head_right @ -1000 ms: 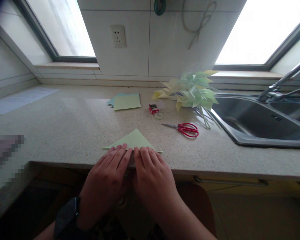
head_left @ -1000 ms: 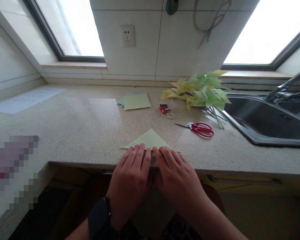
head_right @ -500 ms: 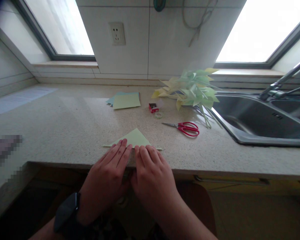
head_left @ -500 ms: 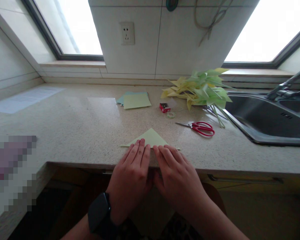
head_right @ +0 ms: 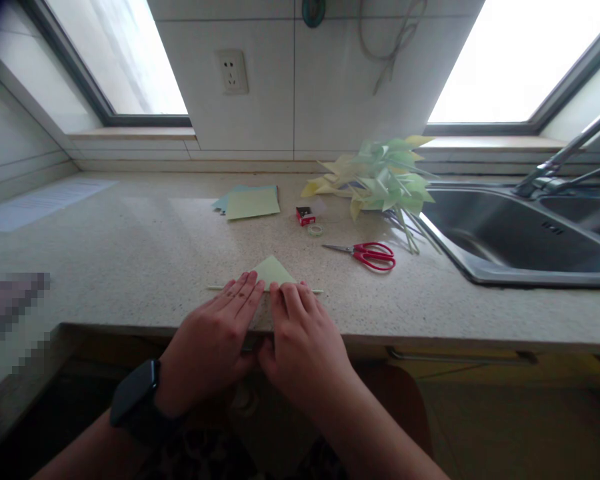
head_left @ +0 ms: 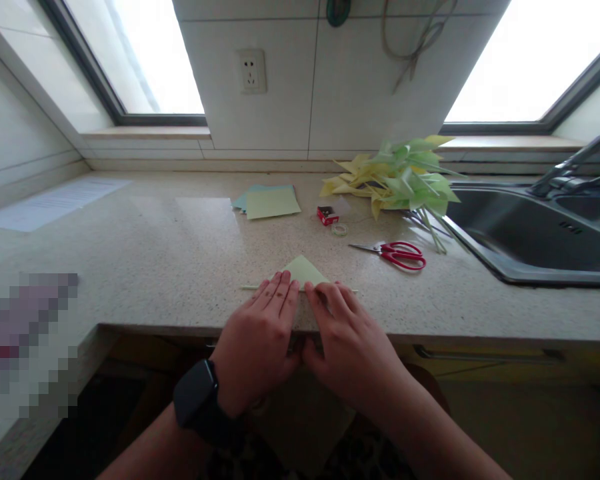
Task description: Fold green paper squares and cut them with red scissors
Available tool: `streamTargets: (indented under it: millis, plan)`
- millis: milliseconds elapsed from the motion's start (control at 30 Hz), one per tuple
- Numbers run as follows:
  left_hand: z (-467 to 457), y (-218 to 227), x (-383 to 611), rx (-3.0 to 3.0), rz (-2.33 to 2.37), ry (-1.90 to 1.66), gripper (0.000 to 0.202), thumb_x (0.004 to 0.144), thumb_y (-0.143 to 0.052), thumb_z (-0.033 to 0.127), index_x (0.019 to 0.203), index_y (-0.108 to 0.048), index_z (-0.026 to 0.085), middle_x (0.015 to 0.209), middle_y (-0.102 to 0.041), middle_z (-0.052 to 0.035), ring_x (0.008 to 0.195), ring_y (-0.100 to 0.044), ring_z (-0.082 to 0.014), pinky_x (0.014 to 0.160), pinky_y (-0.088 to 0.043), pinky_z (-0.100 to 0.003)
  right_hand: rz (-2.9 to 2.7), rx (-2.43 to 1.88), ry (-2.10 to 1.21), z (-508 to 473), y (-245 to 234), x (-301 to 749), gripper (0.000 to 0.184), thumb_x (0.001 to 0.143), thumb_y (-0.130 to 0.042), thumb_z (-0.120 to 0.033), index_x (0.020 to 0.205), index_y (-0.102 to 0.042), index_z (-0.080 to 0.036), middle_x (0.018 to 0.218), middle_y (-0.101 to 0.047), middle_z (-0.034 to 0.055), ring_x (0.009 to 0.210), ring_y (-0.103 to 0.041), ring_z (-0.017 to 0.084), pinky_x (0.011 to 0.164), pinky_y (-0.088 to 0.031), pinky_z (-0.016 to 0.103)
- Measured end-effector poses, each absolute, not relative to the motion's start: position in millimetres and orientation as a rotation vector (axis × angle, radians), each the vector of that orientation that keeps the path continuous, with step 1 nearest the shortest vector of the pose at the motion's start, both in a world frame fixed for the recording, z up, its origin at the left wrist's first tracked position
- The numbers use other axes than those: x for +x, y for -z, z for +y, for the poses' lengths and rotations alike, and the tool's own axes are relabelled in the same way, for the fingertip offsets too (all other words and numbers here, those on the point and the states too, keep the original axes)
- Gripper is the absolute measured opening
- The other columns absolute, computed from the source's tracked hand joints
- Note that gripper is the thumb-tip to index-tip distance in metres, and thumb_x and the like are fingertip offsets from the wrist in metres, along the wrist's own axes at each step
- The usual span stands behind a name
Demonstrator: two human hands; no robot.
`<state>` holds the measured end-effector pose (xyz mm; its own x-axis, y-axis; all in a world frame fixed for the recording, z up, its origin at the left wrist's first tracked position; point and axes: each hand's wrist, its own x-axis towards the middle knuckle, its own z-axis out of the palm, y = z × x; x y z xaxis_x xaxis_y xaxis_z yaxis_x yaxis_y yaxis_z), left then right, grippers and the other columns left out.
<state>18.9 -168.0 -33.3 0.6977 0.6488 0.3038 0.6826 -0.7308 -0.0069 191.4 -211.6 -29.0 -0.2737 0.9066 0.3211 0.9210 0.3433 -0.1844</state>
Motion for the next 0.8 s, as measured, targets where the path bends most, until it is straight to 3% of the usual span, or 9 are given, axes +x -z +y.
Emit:
streamTargets:
  millis: [433,667,800]
  plan:
    - [-163,28,18,-2.838,-1.114,0.306,0.086,0.08,-0.06,0.037,0.15,-0.039,-0.007,0.157,-0.035,-0.0323,0.148,-0.035,-0.0393,0.122,-0.033,-0.051,-2.251,-1.622,0.091,-212,29,195,0.068,0.079,-0.057,-0.026,0.143,-0.052,-0.001,0.143,-0.056,0.0205,0.136,-0.048,0.036,0.118,-0.04,0.051]
    - [-156,22,18,-2.898,-1.107,0.204,0.095,0.075,-0.062,0.037,0.153,-0.032,-0.007,0.161,-0.027,-0.0321,0.152,-0.025,-0.0385,0.124,-0.027,-0.05,-2.239,-1.616,0.104,-208,32,196,0.075,0.079,-0.059,-0.032,0.146,-0.048,-0.002,0.152,-0.046,0.0201,0.149,-0.029,0.035,0.125,-0.027,0.049]
    - [-151,16,17,-2.934,-1.091,0.133,0.098,0.074,-0.063,0.041,0.152,-0.031,-0.008,0.161,-0.026,-0.0325,0.152,-0.024,-0.0389,0.124,-0.027,-0.05,-2.234,-1.678,0.045,-206,28,196,0.078,0.077,-0.064,-0.037,0.146,-0.049,-0.004,0.14,-0.053,0.0202,0.138,-0.04,0.039,0.119,-0.035,0.052]
